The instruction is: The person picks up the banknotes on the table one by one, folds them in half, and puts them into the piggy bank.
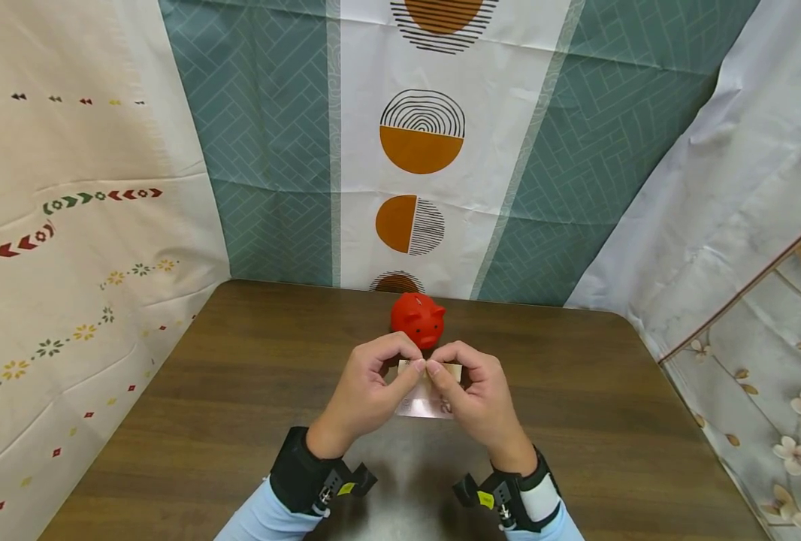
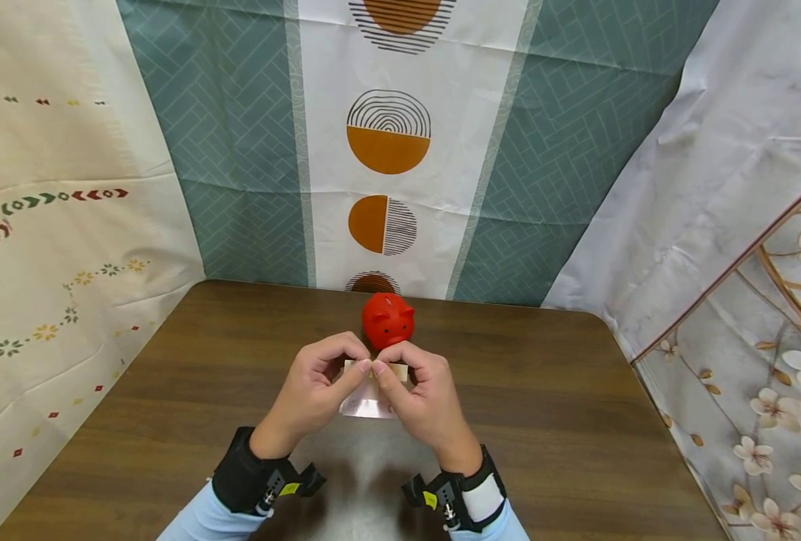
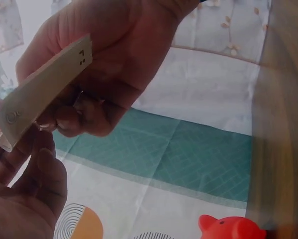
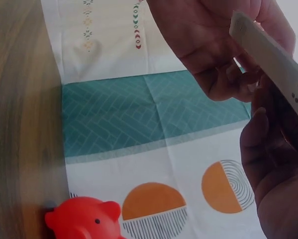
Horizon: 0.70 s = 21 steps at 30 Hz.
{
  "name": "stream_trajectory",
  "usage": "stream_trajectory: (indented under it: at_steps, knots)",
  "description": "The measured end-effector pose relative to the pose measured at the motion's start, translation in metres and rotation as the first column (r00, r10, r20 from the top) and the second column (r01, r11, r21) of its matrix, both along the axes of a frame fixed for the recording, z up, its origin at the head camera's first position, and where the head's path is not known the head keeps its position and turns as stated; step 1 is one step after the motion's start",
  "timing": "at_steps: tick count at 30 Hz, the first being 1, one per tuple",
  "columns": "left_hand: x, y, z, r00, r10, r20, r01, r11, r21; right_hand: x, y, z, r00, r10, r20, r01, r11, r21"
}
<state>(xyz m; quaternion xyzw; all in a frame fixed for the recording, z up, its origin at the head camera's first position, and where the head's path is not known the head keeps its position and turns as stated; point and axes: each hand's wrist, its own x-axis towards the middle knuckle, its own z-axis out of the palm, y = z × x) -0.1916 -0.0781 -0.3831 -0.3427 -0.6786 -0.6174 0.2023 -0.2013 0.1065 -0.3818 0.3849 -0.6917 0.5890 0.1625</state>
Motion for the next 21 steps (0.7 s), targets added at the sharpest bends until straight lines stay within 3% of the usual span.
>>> stream_trajectory:
  at_steps: [21]
  knots:
    - [-0.0009,-0.0057,-0.0011,0.998,-0.025,0.052,0.022,0.998,0.052,-0.0031,0.0052,-0.0012,1.0,0.001,0.01,0.0,0.998,-0.064]
